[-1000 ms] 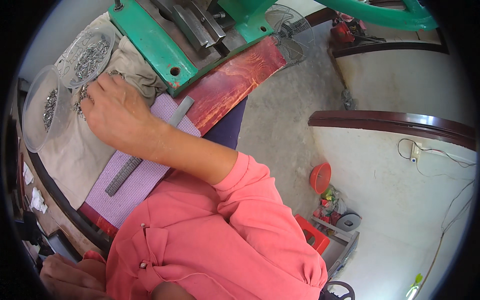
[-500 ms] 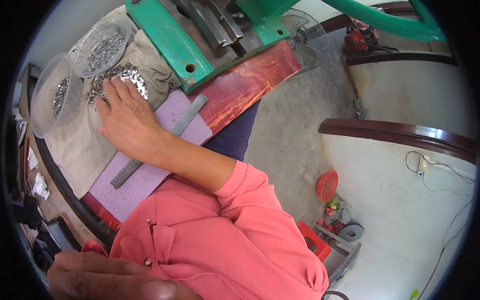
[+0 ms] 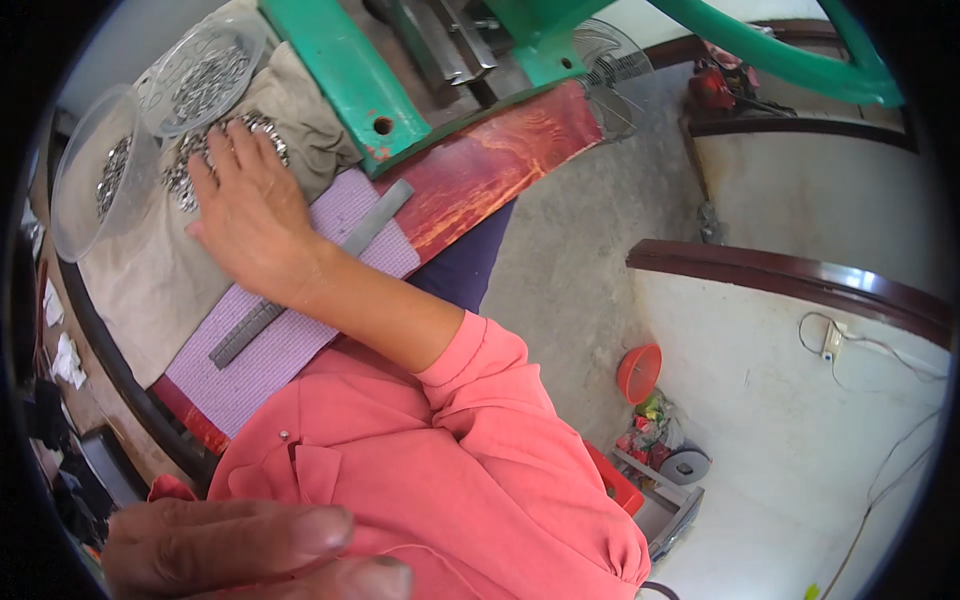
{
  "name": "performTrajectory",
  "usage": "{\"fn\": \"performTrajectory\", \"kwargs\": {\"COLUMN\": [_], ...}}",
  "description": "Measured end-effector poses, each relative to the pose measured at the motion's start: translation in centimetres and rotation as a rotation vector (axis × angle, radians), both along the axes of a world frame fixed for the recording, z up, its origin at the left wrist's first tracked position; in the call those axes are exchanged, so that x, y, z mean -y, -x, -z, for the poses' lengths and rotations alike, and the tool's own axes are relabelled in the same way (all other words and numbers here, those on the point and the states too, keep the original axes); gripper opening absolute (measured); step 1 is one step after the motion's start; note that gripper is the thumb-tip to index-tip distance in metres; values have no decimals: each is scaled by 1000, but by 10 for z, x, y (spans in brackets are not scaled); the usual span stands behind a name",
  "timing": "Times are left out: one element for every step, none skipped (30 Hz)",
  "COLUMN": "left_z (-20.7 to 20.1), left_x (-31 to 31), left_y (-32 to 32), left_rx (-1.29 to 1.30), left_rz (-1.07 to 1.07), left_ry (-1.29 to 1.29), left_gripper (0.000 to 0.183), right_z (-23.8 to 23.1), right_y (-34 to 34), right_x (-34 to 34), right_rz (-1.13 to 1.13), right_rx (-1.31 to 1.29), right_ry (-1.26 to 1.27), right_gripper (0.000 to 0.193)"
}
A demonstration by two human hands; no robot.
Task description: The person inserts small metal parts into a slotted bar by hand, places the bar into a mechanical press and operates the machine, then inserts more metal parts into the bar.
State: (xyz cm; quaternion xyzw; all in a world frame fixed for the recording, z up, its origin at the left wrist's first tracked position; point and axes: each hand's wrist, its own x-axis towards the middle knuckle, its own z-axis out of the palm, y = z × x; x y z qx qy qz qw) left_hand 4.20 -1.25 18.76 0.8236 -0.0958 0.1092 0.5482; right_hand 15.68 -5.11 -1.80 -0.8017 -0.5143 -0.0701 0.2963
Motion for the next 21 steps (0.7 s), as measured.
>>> {"fn": "performTrajectory", "kwargs": {"left_z": [3,6,10,9,11,7,4,1,0,1,2,2,4,5,7,8,9,11,13,1,9], "left_x": [0,1,-3,-10,-10,-10,-10,-10,-12,-15,-17,-20,-23,-26,-31,-35,-40,-46,-53,-54,-65], "left_y": [7,14,23,30,36,45,50,55,59,59,59,59,60,60,60,60,60,61,62,73,64], "left_rx": [30,61,85,93,76,68,61,54,45,38,30,20,4,-13,-34,-57,-80,-111,-143,-175,-318], "left_rz": [13,28,26,40,62,80,109,137,160,189,216,239,255,268,279,286,292,287,280,255,294], "left_ry": [6,12,16,20,11,2,-9,-19,-32,-42,-52,-63,-77,-92,-111,-132,-153,-180,-207,-247,-158], "left_gripper": [23,24,24,24,25,27,29,31,33,35,37,40,42,45,47,50,52,55,57,60,60], "right_z": [-2,-5,-6,-7,1,3,3,5,7,8,9,14,16,13,11,9,7,1,4,4,-1], "right_y": [0,-2,-2,-3,-5,-5,-8,-11,-12,-14,-14,-12,-8,-5,-4,-4,-5,-8,-13,-16,-20], "right_x": [6,13,15,16,13,9,8,7,4,4,6,6,5,7,9,12,16,16,14,9,7], "right_rz": [-1,29,16,5,56,92,137,158,153,154,140,138,128,100,106,71,33,61,98,120,99], "right_rx": [-16,-2,-46,-88,-33,-12,10,34,11,-11,-24,-14,-9,-38,-35,-66,-99,-85,-37,12,-43], "right_ry": [7,11,6,1,-32,-48,-66,-77,-61,-43,0,-7,-16,10,6,-8,-24,-43,-75,-122,-91], "right_gripper": [60,60,59,58,58,59,60,64,66,67,69,68,68,67,67,66,64,60,57,55,53]}}
